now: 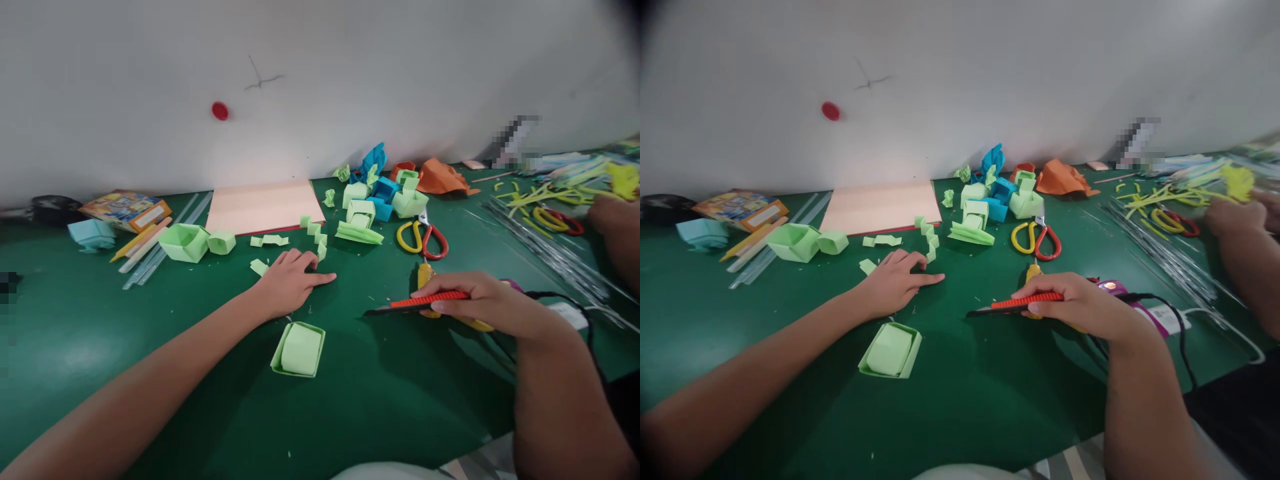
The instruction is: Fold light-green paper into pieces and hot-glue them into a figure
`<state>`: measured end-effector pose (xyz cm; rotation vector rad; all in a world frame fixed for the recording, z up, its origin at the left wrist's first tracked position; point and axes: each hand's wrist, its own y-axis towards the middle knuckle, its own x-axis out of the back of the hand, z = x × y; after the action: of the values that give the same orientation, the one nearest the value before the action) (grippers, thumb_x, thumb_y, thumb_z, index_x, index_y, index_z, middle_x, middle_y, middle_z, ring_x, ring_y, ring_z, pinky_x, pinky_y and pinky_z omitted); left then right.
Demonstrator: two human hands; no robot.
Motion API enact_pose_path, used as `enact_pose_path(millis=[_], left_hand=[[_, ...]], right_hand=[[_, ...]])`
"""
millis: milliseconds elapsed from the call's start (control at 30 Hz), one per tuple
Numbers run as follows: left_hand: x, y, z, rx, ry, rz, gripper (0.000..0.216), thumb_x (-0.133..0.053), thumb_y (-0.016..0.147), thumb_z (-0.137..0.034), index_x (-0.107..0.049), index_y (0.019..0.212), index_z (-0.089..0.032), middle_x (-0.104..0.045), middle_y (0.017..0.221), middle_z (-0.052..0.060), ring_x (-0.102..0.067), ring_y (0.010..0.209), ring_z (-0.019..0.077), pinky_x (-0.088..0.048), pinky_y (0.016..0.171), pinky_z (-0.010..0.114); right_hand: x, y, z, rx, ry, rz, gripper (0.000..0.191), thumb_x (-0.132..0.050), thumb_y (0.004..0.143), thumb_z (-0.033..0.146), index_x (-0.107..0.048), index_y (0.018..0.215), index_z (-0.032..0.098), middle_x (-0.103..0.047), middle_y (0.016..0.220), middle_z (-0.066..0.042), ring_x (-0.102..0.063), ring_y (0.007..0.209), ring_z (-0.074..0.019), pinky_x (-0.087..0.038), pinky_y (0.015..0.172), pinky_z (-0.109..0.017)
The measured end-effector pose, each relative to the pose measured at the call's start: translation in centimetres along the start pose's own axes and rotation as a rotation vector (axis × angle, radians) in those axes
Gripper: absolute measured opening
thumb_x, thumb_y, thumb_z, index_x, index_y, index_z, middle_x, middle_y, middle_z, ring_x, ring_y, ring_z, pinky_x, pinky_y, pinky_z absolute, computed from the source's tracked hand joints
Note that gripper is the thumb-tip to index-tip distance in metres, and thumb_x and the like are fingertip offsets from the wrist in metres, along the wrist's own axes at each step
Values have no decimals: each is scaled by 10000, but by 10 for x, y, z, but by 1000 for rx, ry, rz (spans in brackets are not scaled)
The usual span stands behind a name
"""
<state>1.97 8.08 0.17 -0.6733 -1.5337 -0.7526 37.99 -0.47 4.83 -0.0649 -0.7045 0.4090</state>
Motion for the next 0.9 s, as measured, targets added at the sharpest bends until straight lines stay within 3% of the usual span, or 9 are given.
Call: enact_pose_path(millis=[133,333,467,567,700,800,900], left_hand=[[0,0,-1,-1,-7,6,493,-398,1015,-183,-609,1403,-402,-549,1209,87,-455,1012,266,-417,966,441],[-2,-3,2,-44,52,-55,442,-464,996,-180,-664,1359,-335,-595,1164,98,-484,991,272,-441,928,444],[-4,-9,6,-93,66,-189,397,-473,991,-146,-715,1283,-264,-642,1066,93,-525,945,252,-461,882,416],[-4,-12,7,-207,47,-334,412,-495,987,-124,-670,1323,-286,-657,1013,65,-540,875,213,-467,830,367],[0,-11,3,-390,9,-475,371,-601,979,-216,-637,1325,-346,-660,933,20,-532,779,167,-458,756,302],[2,-7,-2,-447,-25,-520,265,-642,972,-294,-687,1217,-386,-669,877,-6,-525,709,142,-442,700,280],[2,-5,-3,-481,-35,-523,143,-627,984,-302,-733,1080,-306,-706,840,-1,-562,688,137,-447,667,283]], right_hand=[[3,-3,-1,30,-11,32,363,-663,909,541,-790,1070,241,-764,959,-84,-703,834,-248,-561,742,-334],[4,-3,-4,94,-55,-103,378,-668,890,589,-790,1075,283,-773,1020,-71,-714,892,-279,-583,779,-357],[2,-1,-4,116,-18,-172,372,-668,880,619,-792,1057,316,-766,1110,-68,-711,981,-324,-600,816,-399],[-2,2,-6,109,-23,-200,398,-647,878,652,-784,1080,338,-764,1122,-63,-715,972,-331,-609,763,-405],[-10,8,-6,90,9,-248,386,-659,890,614,-767,1101,310,-766,1031,-64,-717,883,-282,-603,720,-374],[-19,15,-1,99,41,-306,351,-681,902,535,-752,1137,283,-747,937,-51,-700,815,-238,-586,685,-345],[-27,22,3,90,52,-338,319,-691,896,484,-759,1132,279,-714,817,-34,-654,685,-202,-550,599,-327]])
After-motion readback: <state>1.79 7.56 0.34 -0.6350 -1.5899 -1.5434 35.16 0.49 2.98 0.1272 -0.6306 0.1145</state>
